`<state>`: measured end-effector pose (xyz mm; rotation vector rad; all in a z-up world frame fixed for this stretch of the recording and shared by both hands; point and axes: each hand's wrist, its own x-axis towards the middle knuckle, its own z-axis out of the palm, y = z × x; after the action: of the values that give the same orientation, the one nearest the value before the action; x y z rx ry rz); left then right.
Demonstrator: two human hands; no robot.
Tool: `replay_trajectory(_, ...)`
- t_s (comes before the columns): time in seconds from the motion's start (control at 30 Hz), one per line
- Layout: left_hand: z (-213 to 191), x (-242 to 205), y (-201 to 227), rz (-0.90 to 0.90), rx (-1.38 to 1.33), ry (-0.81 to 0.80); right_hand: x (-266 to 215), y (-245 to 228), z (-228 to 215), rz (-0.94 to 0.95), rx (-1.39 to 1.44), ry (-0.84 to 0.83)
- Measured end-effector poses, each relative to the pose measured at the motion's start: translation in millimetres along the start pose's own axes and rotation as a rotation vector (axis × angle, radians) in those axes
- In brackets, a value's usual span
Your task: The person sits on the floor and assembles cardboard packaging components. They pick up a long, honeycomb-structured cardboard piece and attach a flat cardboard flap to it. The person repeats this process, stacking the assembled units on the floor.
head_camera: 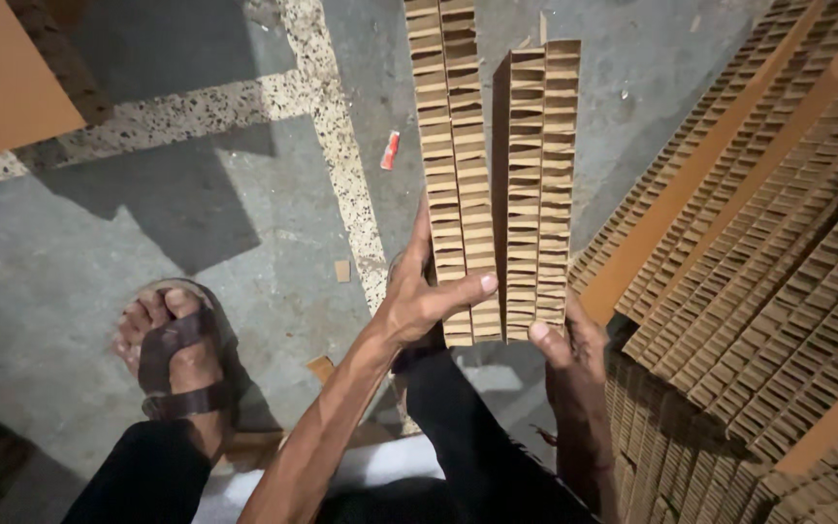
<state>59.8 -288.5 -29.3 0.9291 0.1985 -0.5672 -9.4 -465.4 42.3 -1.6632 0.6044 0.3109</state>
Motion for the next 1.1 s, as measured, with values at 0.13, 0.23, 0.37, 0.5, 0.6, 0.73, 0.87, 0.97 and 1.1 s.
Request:
replay_trajectory(0.13, -2.8, 2.6, -2.2, 0.013, 0.046, 0.001, 2.1, 5.2, 0.0, -0.012, 0.011, -0.035)
replay_trajectory(0.23, -3.3, 2.5, -5.1, 0.0, 0.012, 0.005, 3.0, 7.2, 0.8, 0.001, 0.022, -0.037)
replay_trajectory(0.37, -7.1, 2.9, -8.3, 0.007, 0.041, 0.017, 6.8, 9.1, 4.4, 0.018, 0.019, -0.029)
replay_trajectory(0.5, -8.8, 3.9, -13.3, 0.012, 0.017, 0.012, 8.2, 9.7, 6.2, 0.015, 0.003, -0.037)
replay_trajectory(0.6, -9.4, 4.5, -16.6, 0.019, 0.006, 0.014, 10.0, 10.7, 7.0, 0.02, -0.07, -0.03)
replay_trajectory(0.73, -10.2, 5.8, -17.7, 0.029, 0.03, 0.015, 7.9, 10.3, 7.1, 0.009, -0.047, -0.042)
replay_trajectory(0.87, -12.4, 3.5, -15.8, -0.022, 0.013, 0.012, 9.1, 14.1, 7.8, 0.039, 0.0, -0.039)
replay_trajectory(0.97, -13.7, 3.5, -15.8, -0.063, 0.01, 0.028, 10.9, 19.6, 9.1, 0.04, 0.032, -0.041)
replay_trajectory(1.1, -15.1, 3.5, -20.8, -0.029, 0.035, 0.03, 7.6, 24.3, 8.2, 0.058, 0.091, -0.053)
